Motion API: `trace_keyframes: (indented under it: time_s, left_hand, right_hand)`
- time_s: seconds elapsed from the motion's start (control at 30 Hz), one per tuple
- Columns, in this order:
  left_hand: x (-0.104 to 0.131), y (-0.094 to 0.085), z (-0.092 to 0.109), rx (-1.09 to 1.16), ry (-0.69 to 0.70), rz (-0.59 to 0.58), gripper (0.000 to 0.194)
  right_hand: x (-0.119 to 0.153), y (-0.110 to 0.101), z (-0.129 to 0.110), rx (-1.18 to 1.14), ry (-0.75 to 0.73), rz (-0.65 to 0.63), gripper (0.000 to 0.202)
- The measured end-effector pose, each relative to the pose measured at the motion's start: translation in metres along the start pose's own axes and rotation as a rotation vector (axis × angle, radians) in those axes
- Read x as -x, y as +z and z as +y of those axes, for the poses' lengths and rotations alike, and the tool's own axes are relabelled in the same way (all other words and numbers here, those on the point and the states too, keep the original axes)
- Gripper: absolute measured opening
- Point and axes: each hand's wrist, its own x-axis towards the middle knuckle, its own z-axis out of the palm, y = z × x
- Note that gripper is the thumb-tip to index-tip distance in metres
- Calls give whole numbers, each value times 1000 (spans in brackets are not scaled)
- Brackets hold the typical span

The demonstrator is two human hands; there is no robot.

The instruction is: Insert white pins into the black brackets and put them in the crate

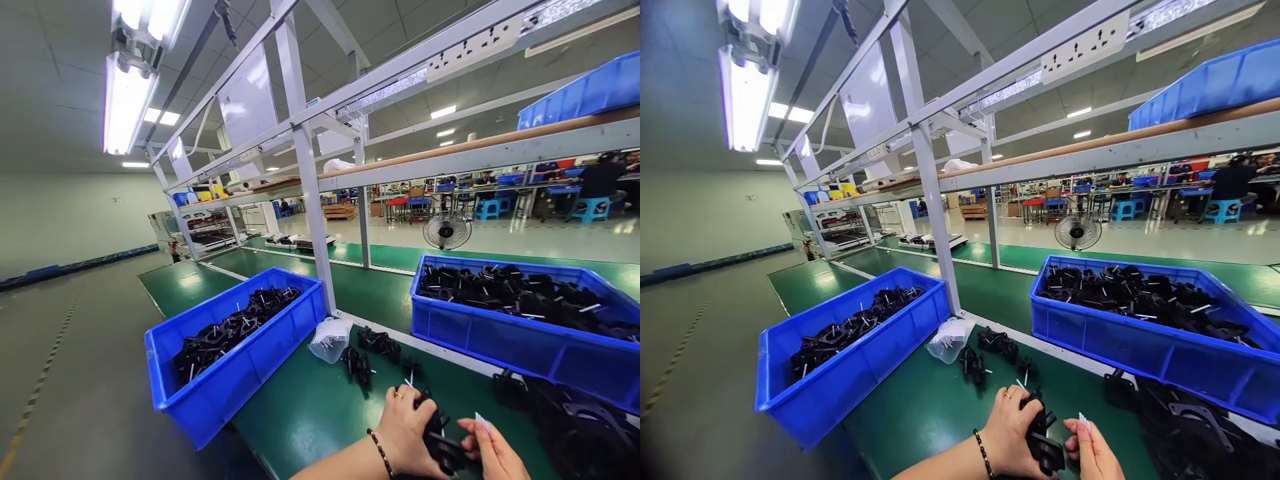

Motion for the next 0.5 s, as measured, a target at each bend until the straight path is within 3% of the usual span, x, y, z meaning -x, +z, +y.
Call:
trace_keyframes:
  time_s: [0.27, 0.5]
  left_hand:
    - [-2, -8, -3, -50, 142, -210, 56]
    - [-5, -6, -4, -10, 160, -198, 59]
  right_hand:
    - [2, -2, -7, 111, -69, 58, 58]
    - [8, 6, -20, 94, -82, -7, 52]
